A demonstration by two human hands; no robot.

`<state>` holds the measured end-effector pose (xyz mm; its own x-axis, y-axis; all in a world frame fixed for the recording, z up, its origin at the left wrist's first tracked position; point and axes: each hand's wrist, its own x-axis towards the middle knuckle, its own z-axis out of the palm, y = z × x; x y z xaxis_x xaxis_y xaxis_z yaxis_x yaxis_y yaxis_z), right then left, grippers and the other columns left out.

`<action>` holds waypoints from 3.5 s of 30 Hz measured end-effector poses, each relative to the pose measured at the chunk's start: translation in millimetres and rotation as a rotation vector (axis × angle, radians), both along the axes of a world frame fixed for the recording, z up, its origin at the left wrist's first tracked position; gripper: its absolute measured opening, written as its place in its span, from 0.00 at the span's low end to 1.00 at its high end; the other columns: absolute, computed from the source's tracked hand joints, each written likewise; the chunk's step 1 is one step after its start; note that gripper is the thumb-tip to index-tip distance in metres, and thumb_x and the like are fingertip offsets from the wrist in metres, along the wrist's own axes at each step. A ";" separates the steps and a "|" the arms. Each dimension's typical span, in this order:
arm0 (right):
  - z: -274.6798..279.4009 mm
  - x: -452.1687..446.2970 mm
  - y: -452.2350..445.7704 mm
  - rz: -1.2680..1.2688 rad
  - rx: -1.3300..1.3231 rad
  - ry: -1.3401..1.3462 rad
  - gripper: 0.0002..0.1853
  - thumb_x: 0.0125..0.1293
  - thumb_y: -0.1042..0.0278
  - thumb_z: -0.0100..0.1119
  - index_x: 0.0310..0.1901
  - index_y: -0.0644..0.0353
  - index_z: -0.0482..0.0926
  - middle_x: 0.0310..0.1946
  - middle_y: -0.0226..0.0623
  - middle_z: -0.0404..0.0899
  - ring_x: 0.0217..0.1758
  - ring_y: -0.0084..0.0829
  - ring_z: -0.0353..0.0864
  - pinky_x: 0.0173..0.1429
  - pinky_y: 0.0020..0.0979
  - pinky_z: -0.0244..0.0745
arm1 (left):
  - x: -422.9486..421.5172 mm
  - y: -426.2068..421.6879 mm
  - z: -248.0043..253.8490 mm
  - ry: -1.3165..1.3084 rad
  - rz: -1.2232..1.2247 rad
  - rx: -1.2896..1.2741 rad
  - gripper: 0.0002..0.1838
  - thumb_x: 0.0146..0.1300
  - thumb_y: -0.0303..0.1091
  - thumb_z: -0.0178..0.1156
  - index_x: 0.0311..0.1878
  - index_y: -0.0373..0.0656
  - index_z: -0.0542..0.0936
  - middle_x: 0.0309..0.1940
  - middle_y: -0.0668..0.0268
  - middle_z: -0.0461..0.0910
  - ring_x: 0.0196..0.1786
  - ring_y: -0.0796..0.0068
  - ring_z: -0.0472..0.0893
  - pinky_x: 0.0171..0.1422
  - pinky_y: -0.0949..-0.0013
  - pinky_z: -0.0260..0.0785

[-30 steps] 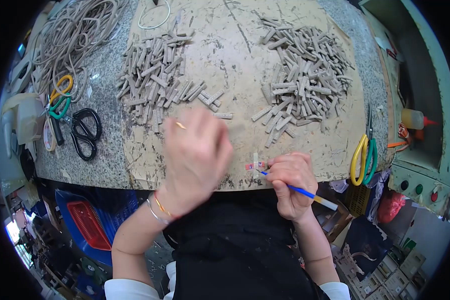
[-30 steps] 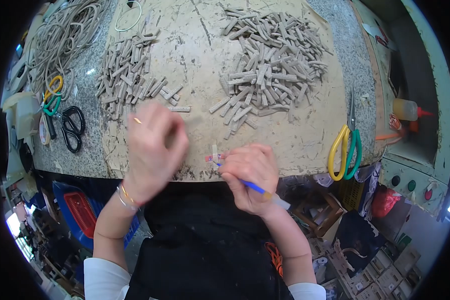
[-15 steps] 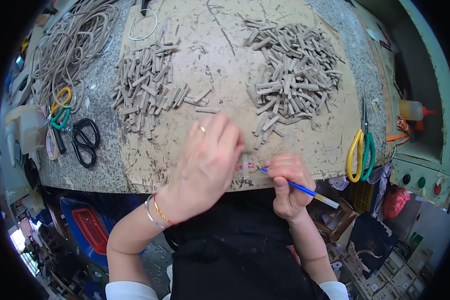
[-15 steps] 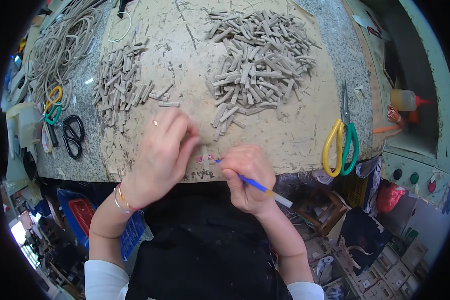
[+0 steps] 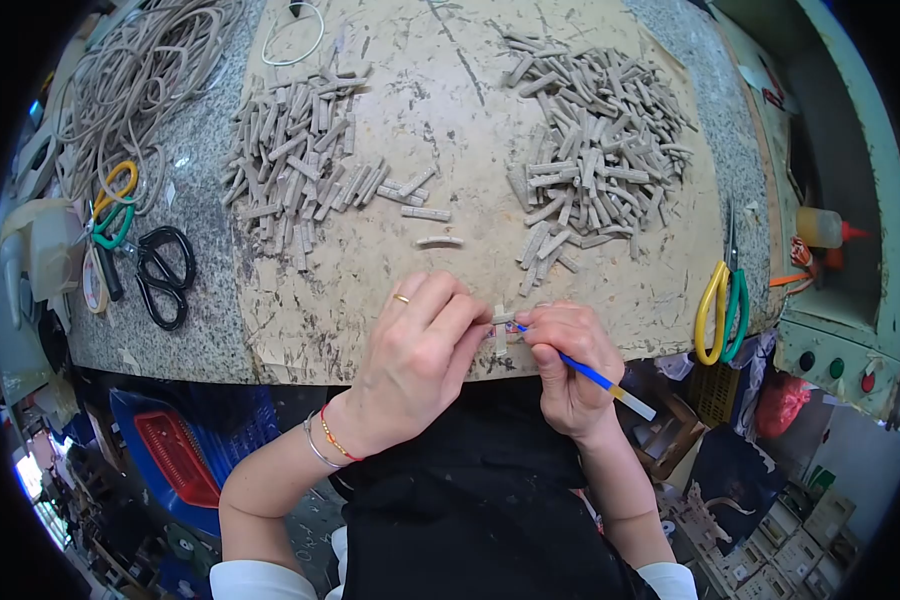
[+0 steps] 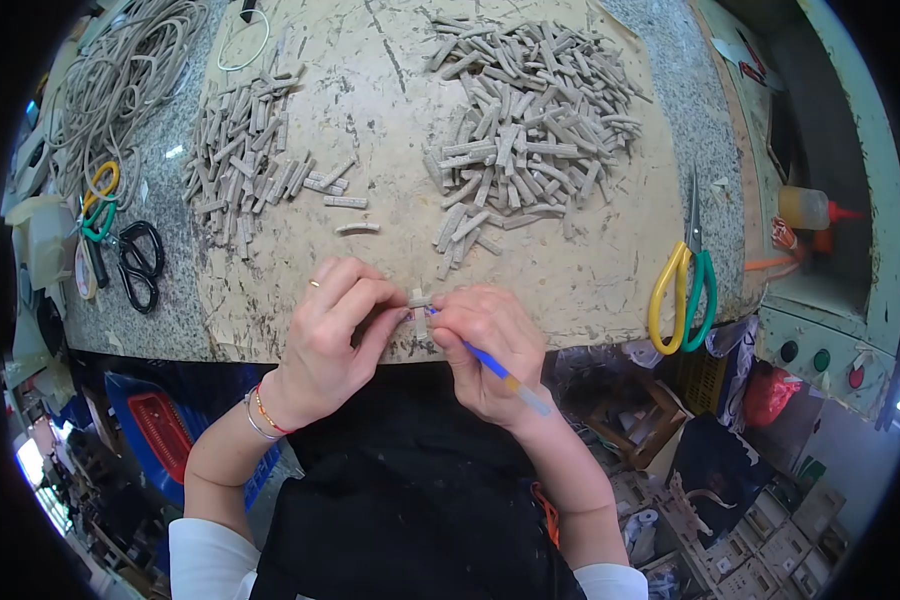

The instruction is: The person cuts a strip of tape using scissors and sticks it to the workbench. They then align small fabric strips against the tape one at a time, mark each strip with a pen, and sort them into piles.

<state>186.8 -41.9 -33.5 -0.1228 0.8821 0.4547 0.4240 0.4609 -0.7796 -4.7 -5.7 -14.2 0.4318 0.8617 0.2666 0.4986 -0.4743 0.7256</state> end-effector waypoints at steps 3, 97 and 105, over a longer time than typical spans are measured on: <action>-0.9 -0.7 -0.3 -0.002 0.006 -0.033 0.05 0.66 0.74 0.67 0.39 0.62 0.80 0.36 0.40 0.83 0.38 0.41 0.84 0.48 0.39 0.79 | -4.3 -0.9 -0.5 -0.010 0.011 -0.035 0.09 0.52 0.19 0.70 0.36 0.38 0.81 0.34 0.61 0.76 0.38 0.59 0.76 0.41 0.61 0.70; 3.2 2.3 0.1 0.004 0.042 -0.002 0.04 0.67 0.69 0.66 0.36 0.57 0.80 0.32 0.32 0.82 0.37 0.37 0.84 0.51 0.39 0.74 | 46.6 46.7 1.7 0.138 0.121 0.162 0.06 0.57 0.27 0.66 0.32 0.42 0.76 0.31 0.61 0.75 0.39 0.58 0.77 0.49 0.58 0.67; -3.6 5.0 -2.6 -0.010 0.058 0.119 0.03 0.69 0.70 0.64 0.39 0.59 0.80 0.31 0.35 0.82 0.36 0.38 0.83 0.49 0.40 0.76 | 29.2 41.7 0.7 0.152 0.054 0.183 0.09 0.54 0.21 0.66 0.36 0.39 0.76 0.33 0.60 0.75 0.40 0.58 0.77 0.47 0.59 0.69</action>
